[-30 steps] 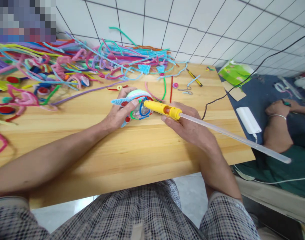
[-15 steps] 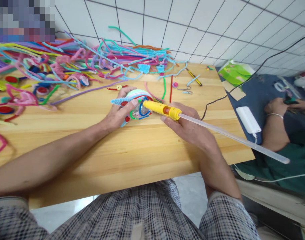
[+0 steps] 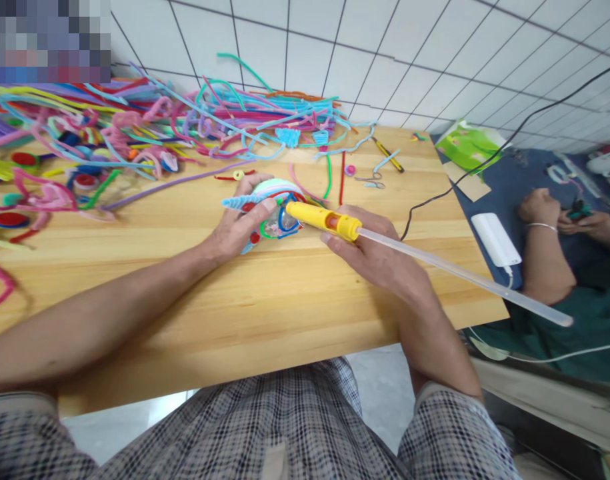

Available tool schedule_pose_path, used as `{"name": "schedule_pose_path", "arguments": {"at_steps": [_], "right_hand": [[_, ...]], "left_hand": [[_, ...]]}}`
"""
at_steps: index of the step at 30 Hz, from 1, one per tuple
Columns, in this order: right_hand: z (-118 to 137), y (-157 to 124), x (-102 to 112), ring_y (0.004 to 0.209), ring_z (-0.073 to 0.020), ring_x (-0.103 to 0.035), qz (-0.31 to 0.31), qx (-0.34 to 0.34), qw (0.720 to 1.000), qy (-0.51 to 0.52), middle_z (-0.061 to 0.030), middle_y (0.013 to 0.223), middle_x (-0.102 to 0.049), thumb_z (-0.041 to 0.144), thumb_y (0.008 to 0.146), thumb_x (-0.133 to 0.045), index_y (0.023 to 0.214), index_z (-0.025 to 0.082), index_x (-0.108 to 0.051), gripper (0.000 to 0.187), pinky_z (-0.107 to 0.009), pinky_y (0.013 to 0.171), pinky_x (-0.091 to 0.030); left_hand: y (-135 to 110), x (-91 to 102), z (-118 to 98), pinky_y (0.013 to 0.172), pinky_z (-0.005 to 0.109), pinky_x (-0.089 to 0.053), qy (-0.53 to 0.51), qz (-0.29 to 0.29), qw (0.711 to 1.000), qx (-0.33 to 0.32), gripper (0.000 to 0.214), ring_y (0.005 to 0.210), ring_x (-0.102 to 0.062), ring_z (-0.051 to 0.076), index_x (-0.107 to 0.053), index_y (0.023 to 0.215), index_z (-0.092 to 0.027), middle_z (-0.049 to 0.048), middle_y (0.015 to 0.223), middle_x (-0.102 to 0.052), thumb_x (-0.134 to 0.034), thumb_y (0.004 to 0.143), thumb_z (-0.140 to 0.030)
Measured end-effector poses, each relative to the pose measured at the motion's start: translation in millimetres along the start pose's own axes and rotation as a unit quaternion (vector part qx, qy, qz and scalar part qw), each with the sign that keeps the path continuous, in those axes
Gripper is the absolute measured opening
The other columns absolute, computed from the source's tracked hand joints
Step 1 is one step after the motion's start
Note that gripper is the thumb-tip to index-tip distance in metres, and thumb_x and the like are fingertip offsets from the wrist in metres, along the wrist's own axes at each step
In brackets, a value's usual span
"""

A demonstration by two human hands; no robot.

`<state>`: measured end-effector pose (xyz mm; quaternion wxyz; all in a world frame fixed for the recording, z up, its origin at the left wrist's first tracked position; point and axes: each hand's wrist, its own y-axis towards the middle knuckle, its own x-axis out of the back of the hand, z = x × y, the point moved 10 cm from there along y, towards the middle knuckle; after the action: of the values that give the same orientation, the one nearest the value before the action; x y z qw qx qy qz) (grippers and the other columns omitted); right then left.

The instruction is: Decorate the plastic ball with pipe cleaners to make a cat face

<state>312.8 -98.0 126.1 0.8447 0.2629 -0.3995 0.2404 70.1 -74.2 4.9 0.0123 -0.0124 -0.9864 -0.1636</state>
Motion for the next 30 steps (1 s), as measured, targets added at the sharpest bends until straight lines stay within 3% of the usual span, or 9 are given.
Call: {"name": "schedule_pose_path", "arguments": {"at_steps": [11, 17, 22, 30], "right_hand": [[-0.3, -0.5, -1.0, 0.088, -0.0273, -0.074, 0.0, 0.004, 1.0, 0.002, -0.0008, 0.088, -0.07, 0.051, 0.119, -0.079, 0.101, 0.031, -0.066, 0.03, -0.042, 0.086, -0.064], [-1.6, -1.9, -0.9, 0.086, -0.026, -0.073, -0.01, 0.005, 1.0, 0.006, -0.0005, 0.089, -0.07, 0.049, 0.12, -0.08, 0.097, 0.031, -0.062, 0.035, -0.041, 0.084, -0.063], [-0.2, -3.6, -3.0, 0.087, -0.0262, -0.075, -0.023, 0.017, 1.0, 0.007, -0.001, 0.093, -0.073, 0.04, 0.118, -0.079, 0.099, 0.031, -0.064, 0.026, -0.041, 0.086, -0.064], [-2.9, -2.0, -2.1, 0.085, -0.0264, -0.073, -0.013, -0.005, 1.0, 0.015, -0.0004, 0.088, -0.07, 0.05, 0.118, -0.081, 0.097, 0.031, -0.064, 0.033, -0.042, 0.085, -0.065]], "left_hand": [[-1.2, 0.1, 2.8, 0.125, 0.05, -0.068, -0.02, -0.017, 1.0, 0.012, 0.085, 0.139, -0.081, 0.035, -0.079, 0.15, -0.03, 0.0107, 0.152, -0.085, -0.088, 0.102, -0.099], [-0.4, 0.4, 0.3, 0.131, 0.055, -0.067, -0.022, -0.016, 1.0, 0.005, 0.08, 0.143, -0.08, 0.037, -0.08, 0.149, -0.03, 0.0107, 0.151, -0.085, -0.09, 0.103, -0.095], [0.0, -1.1, -1.5, 0.131, 0.054, -0.068, -0.024, -0.01, 1.0, 0.004, 0.081, 0.145, -0.08, 0.037, -0.077, 0.151, -0.029, 0.0122, 0.157, -0.083, -0.089, 0.104, -0.095], [-0.3, -2.1, -2.5, 0.13, 0.054, -0.068, -0.023, -0.008, 1.0, 0.003, 0.082, 0.145, -0.079, 0.037, -0.077, 0.152, -0.028, 0.0122, 0.156, -0.083, -0.088, 0.105, -0.095]]}}
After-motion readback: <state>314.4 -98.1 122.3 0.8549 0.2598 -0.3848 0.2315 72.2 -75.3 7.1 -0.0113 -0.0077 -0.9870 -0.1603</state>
